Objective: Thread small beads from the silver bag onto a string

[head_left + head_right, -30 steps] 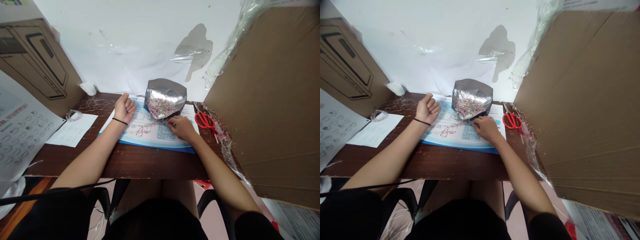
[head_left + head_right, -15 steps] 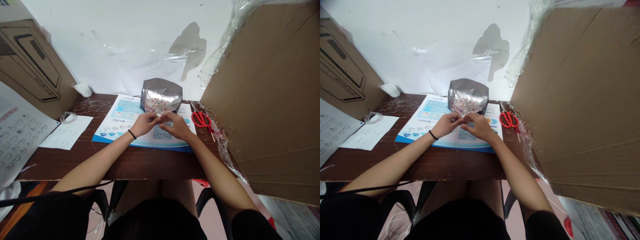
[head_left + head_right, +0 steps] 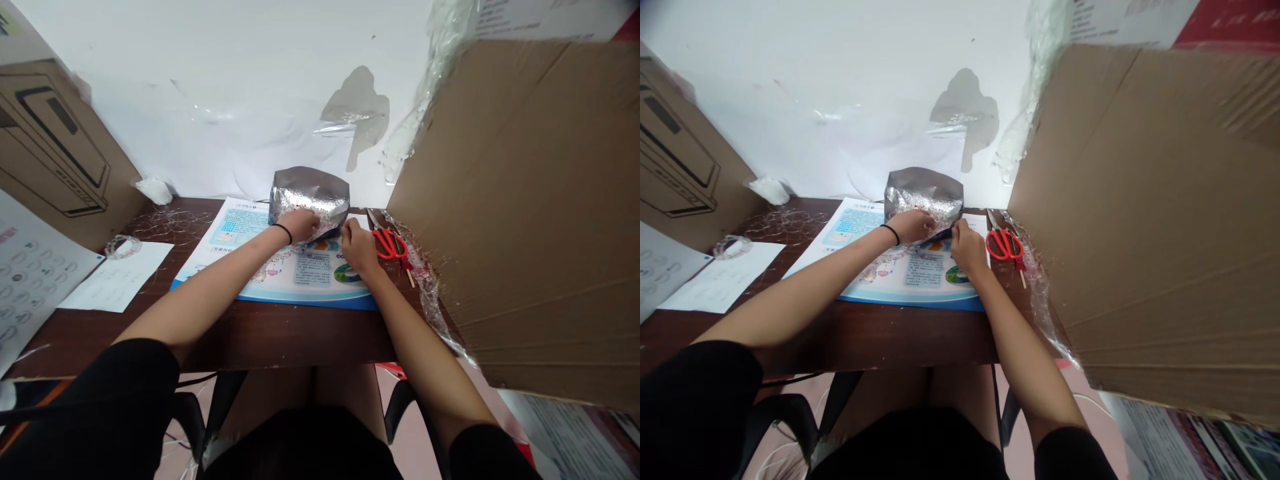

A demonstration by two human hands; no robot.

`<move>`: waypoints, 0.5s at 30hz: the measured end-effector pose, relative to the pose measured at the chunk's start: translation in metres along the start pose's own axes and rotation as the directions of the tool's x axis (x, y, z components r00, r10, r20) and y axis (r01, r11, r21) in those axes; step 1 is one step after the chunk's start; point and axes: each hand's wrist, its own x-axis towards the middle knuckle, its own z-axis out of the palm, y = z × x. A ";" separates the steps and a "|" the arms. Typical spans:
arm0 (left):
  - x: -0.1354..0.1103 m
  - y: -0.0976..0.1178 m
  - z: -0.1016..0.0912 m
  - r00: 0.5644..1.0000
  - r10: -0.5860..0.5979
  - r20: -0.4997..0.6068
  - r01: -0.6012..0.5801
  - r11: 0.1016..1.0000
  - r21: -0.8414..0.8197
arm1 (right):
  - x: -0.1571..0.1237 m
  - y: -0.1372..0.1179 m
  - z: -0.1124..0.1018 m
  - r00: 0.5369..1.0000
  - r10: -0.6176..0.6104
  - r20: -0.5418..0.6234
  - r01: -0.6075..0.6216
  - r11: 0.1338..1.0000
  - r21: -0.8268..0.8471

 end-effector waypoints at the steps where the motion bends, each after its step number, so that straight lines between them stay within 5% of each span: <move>1: 0.004 -0.001 0.002 1.000 -0.012 0.027 0.011 0.999 0.033 | 0.001 0.003 0.001 1.000 0.029 0.012 -0.029 1.000 -0.003; 9: 0.002 0.002 0.010 0.999 -0.015 0.036 0.006 0.972 0.234 | 0.005 0.013 0.011 0.994 0.098 0.038 -0.097 0.995 -0.013; 15: 0.002 0.003 0.008 0.998 -0.039 0.044 0.030 0.979 0.200 | 0.000 0.005 0.014 0.996 0.089 0.013 -0.089 0.996 -0.019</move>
